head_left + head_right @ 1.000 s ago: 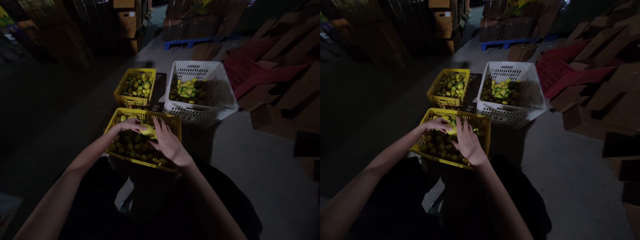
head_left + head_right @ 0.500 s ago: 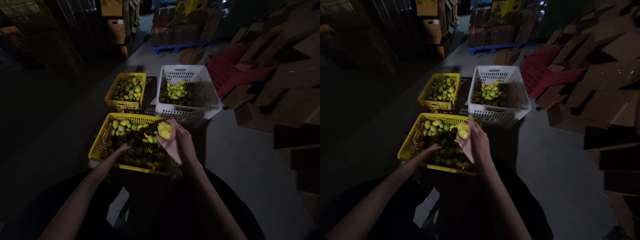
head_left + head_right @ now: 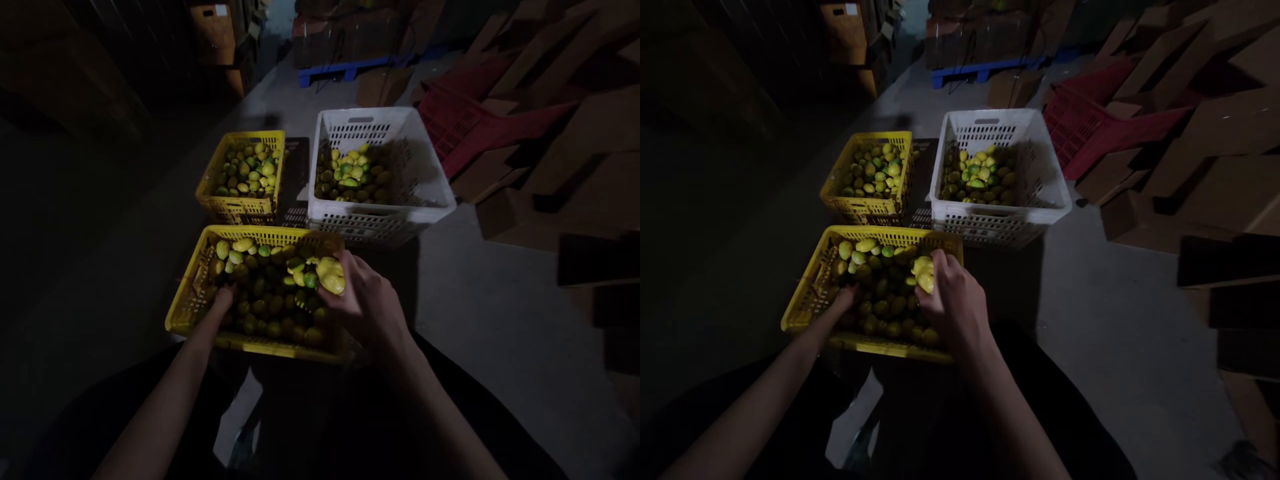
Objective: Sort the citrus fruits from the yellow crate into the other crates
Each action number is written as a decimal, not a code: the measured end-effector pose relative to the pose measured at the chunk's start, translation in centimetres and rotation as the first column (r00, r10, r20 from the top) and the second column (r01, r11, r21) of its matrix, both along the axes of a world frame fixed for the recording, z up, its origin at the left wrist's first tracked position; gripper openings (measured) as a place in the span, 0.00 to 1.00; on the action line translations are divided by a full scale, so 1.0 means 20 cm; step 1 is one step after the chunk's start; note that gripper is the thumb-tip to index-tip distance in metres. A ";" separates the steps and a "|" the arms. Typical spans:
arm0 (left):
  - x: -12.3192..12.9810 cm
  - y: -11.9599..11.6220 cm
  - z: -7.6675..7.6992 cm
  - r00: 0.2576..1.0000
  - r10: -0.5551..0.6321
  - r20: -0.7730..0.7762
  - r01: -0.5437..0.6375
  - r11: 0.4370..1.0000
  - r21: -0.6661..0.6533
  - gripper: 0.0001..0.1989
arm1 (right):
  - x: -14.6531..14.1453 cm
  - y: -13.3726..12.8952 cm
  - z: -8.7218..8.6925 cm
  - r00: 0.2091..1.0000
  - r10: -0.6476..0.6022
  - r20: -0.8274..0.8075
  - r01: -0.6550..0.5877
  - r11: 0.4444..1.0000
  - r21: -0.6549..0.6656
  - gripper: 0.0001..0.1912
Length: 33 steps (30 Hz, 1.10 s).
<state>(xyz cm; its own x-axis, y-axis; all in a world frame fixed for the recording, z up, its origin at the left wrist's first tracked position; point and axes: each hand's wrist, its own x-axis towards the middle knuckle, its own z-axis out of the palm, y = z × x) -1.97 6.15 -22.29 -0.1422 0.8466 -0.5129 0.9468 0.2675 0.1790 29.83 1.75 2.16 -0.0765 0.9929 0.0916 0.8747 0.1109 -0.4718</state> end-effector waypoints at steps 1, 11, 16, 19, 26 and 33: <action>-0.02 0.01 0.02 0.998 0.029 0.055 -0.029 1.000 0.003 0.30 | -0.01 0.00 0.00 1.000 -0.009 -0.024 0.009 1.000 -0.013 0.17; 0.03 0.25 0.75 0.615 0.202 0.762 -0.344 0.939 0.029 0.25 | -0.22 -0.03 0.03 0.625 -0.154 -0.765 0.015 0.982 -0.186 0.26; 0.20 -0.01 1.18 -0.284 0.184 0.941 -0.375 0.882 -0.285 0.21 | -0.31 -0.11 0.05 0.099 -0.338 -0.936 -0.258 0.900 -0.353 0.20; 0.32 -0.20 1.21 -0.530 0.217 0.820 -0.348 0.826 -0.443 0.18 | -0.33 -0.12 0.05 -0.086 -0.430 -0.899 -0.331 0.863 -0.382 0.17; 0.52 -0.29 1.11 -0.755 0.214 0.620 -0.354 0.663 -0.660 0.10 | -0.39 -0.12 0.00 -0.412 -0.450 -0.792 -0.242 0.892 -0.381 0.13; 0.58 -0.27 1.20 -0.719 -0.025 0.694 -0.504 0.707 -0.496 0.13 | -0.47 -0.10 -0.04 -0.566 -0.414 -0.713 -0.182 0.906 -0.382 0.14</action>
